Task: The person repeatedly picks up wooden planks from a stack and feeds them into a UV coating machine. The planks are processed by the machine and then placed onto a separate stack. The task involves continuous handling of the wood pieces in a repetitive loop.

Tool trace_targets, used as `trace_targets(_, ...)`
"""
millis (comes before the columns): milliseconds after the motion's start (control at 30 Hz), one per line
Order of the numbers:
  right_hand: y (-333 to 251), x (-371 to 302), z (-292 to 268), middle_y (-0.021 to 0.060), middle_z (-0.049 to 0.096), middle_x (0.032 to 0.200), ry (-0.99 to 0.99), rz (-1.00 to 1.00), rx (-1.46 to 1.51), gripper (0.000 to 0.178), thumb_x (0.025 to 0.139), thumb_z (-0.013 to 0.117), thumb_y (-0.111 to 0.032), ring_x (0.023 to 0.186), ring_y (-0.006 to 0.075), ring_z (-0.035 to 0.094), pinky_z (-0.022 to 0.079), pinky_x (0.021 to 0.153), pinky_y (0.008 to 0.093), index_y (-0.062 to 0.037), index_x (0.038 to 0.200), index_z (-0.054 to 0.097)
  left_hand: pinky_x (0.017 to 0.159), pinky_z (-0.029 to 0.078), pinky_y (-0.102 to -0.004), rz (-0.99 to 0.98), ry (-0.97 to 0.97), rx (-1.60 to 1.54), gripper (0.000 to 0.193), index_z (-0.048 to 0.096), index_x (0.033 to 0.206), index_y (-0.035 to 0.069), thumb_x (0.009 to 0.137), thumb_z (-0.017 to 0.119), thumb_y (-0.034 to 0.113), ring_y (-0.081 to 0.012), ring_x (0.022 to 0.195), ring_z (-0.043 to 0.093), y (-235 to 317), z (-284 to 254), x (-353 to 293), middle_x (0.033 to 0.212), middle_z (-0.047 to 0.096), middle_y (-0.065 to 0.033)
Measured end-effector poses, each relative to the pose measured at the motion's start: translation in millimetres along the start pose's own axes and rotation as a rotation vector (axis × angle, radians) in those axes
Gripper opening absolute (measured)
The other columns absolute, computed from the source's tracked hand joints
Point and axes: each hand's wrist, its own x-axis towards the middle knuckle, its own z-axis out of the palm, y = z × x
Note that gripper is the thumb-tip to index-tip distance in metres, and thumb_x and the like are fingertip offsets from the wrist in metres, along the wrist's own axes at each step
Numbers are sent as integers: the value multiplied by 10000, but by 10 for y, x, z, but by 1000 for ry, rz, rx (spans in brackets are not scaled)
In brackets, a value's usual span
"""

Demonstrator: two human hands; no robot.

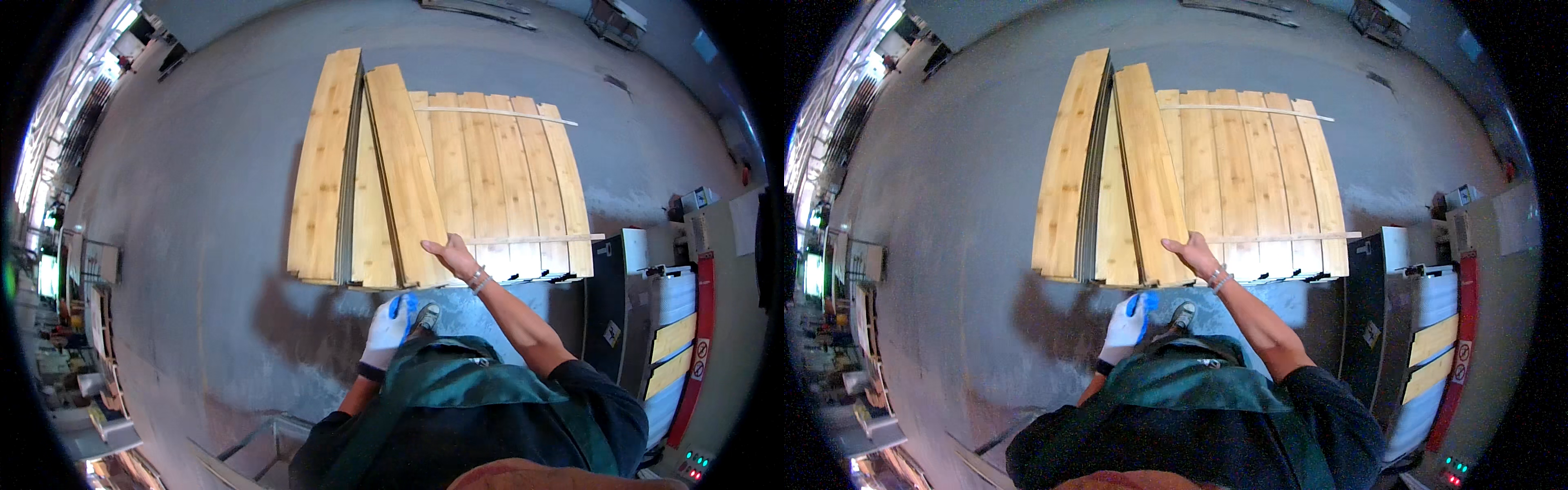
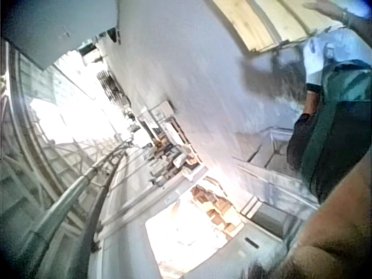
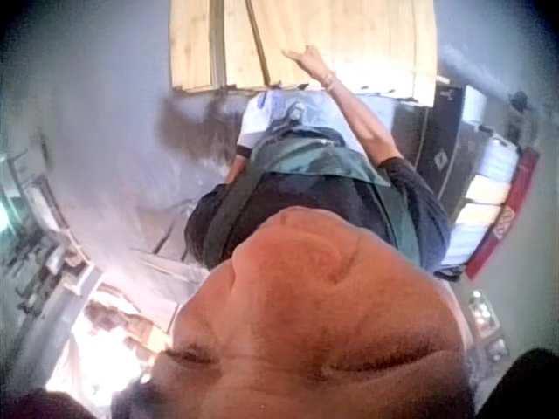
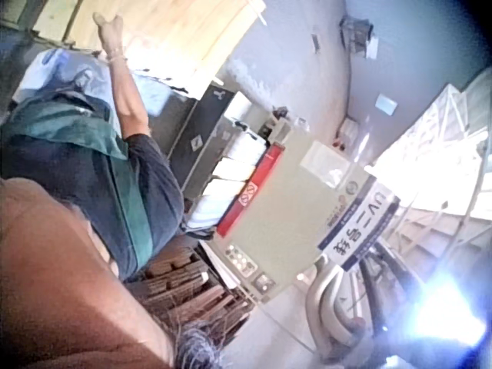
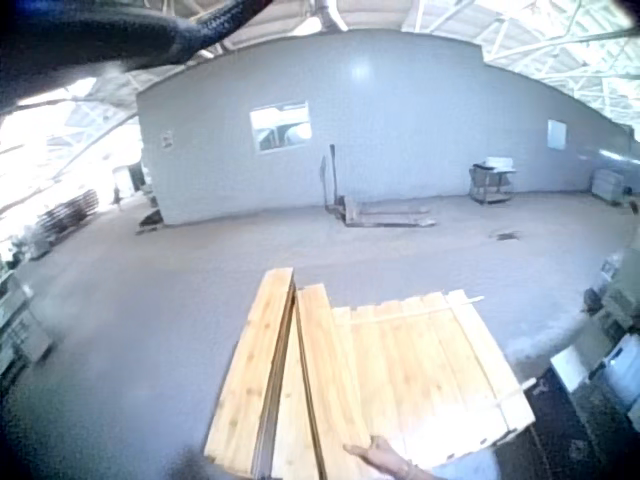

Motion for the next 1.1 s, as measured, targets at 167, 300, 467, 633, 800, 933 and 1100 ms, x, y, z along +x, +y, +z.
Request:
trace_targets(167, -274, -697, -779, 85, 690, 965, 1, -90, -42, 431, 843, 752, -267, 802, 109, 623, 511, 739, 268, 70, 1088, 645, 945, 478, -345, -225, -192, -574, 666, 556, 1251, -54, 997, 398, 540, -235, 980, 662, 97, 219, 165, 1127, 670, -166)
trace_targets(300, -135, -1388, -1117, 24, 684, 868, 105, -42, -138, 367, 846, 752, -270, 735, 66, 597, 489, 679, 240, 47, 1016, 680, 1033, 417, -379, -415, -705, -1554, 656, 446, 1364, -8, 1006, 362, 535, -245, 1192, 543, 569, 718, 383, 1294, 562, -158)
trace_targets(467, -144, -2388, -1249, 26, 672, 887, 252, -96, 84, 396, 857, 739, -284, 795, 74, 591, 479, 681, 237, 58, 1045, 673, 1078, 385, -434, -400, -639, -986, 657, 344, 1447, 51, 1004, 334, 536, -289, 1268, 487, 984, 1314, 143, 1425, 461, -144)
trace_targets(633, 230, -3219, -1286, 75, 686, 903, 643, -157, 166, 405, 860, 712, -246, 801, 122, 612, 503, 699, 288, 85, 1085, 652, 1040, 436, -405, -402, -980, -778, 655, 360, 1435, 36, 1014, 312, 535, -271, 1240, 519, 1147, 1881, -98, 1399, 483, -146)
trace_targets(800, 462, -3930, -1070, 84, 685, 890, 1067, -153, 213, 372, 865, 698, -228, 798, 122, 610, 505, 692, 291, 89, 1053, 650, 877, 534, -328, -277, -1230, -481, 609, 476, 1346, -4, 1040, 278, 484, -232, 1044, 649, 1384, 2420, -495, 1201, 641, -138)
trace_targets(933, 641, -4350, -919, 77, 686, 876, 1422, -224, 218, 337, 870, 688, -204, 794, 125, 609, 509, 697, 295, 88, 1034, 649, 854, 520, -316, -280, -1489, -323, 504, 528, 1286, -14, 1057, 314, 381, -199, 988, 652, 1394, 2869, -824, 1127, 666, -130)
trace_targets(1100, 973, -4693, -882, 84, 687, 905, 1684, -272, 288, 321, 879, 682, -193, 817, 127, 603, 510, 716, 296, 89, 1027, 641, 881, 478, -428, 869, -1602, 61, 754, 401, 1371, -26, 773, 770, 248, -401, 1032, 591, 1241, 3129, -1045, 1166, 599, -225)
